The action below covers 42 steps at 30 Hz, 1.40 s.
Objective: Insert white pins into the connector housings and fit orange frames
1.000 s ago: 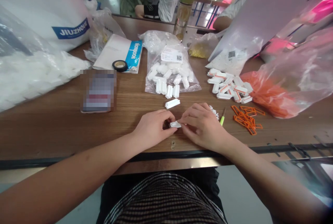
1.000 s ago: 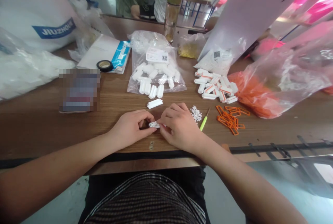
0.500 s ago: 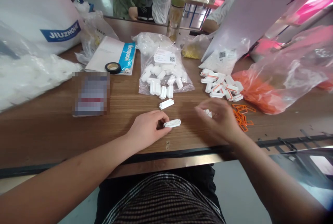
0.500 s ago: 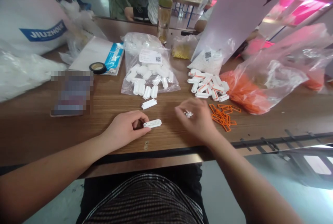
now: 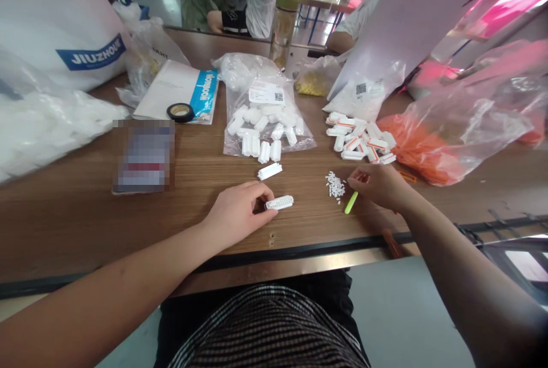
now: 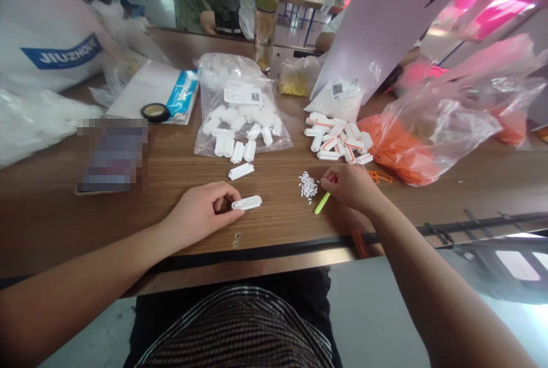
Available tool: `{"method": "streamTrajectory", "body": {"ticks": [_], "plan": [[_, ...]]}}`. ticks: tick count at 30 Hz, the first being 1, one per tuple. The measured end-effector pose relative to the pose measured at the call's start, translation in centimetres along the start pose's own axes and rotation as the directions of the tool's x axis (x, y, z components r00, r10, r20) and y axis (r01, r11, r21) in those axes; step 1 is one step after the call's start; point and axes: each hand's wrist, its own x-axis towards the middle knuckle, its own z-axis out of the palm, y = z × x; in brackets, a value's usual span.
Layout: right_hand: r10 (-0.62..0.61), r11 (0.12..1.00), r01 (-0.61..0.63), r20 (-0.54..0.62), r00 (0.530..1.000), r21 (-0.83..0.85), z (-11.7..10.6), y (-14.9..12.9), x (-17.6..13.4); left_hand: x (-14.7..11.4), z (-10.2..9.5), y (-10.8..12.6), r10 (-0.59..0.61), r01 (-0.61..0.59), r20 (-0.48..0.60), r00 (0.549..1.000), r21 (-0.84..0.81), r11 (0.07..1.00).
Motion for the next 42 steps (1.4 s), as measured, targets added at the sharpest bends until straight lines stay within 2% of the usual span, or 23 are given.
{"method": "streamTrajectory", "body": {"ticks": [3, 7, 11, 13, 17, 23, 29, 32, 35, 37, 38, 40, 42], "plan": [[0.024, 0.999, -0.023, -0.023, 0.999, 0.043, -0.3, 0.8, 0.2, 0.0, 0.1, -0.1, 0.011, -0.011, -0.008, 1.000, 0.006, 1.000], [-0.093, 0.973, 0.100, -0.043, 0.995, 0.206, -0.3, 1.5, 0.4, 0.0, 0.2, -0.2, 0.019, -0.019, -0.014, 1.000, 0.004, 1.000], [-0.196, 0.941, 0.184, 0.013, 0.981, 0.284, 0.1, 1.5, 0.8, 0.1, 0.2, -0.3, 0.010, -0.010, -0.008, 1.000, 0.000, 1.000], [-0.183, 0.950, 0.169, 0.029, 0.983, 0.262, 0.0, 1.2, 0.8, 0.1, 0.2, -0.2, 0.010, -0.010, -0.007, 1.000, 0.003, 1.000], [-0.079, 0.981, 0.071, 0.042, 0.996, 0.181, -0.5, 1.0, 0.6, 0.1, 0.2, -0.2, 0.010, -0.010, -0.003, 1.000, 0.006, 1.000], [-0.107, 0.981, 0.089, 0.097, 0.990, 0.170, -1.4, 1.1, 0.7, 0.0, 0.2, -0.2, 0.013, -0.013, -0.010, 1.000, 0.001, 1.000], [-0.124, 0.992, 0.120, 0.143, 0.982, 0.036, -2.0, 0.3, 0.9, 0.1, 0.1, 0.0, 0.000, 0.000, -0.005, 1.000, 0.002, 1.000], [-0.118, 0.993, 0.116, 0.147, 0.982, 0.022, -2.1, -0.2, 0.8, 0.1, 0.1, 0.1, -0.017, 0.017, -0.001, 1.000, 0.005, 1.000], [-0.108, 0.992, 0.099, 0.113, 0.988, 0.082, -1.9, -1.9, 0.2, 0.1, 0.1, 0.1, -0.021, 0.021, 0.006, 1.000, 0.001, 1.000], [-0.171, 0.965, 0.155, 0.060, 0.983, 0.212, -1.5, -4.2, -0.5, 0.1, 0.1, 0.1, -0.019, 0.019, 0.002, 1.000, -0.003, 1.000], [-0.241, 0.932, 0.223, 0.031, 0.970, 0.286, -1.2, -5.6, -0.8, 0.1, 0.1, 0.1, -0.016, 0.016, -0.002, 1.000, -0.006, 1.000], [-0.417, 0.838, 0.390, -0.013, 0.909, 0.382, -0.3, -8.6, -1.5, 0.1, 0.2, 0.0, -0.009, 0.009, -0.013, 1.000, -0.012, 1.000], [-0.534, 0.768, 0.496, -0.023, 0.845, 0.405, 0.6, -11.2, -2.0, 0.0, 0.2, 0.0, -0.001, 0.001, -0.022, 1.000, -0.019, 1.000]]}}
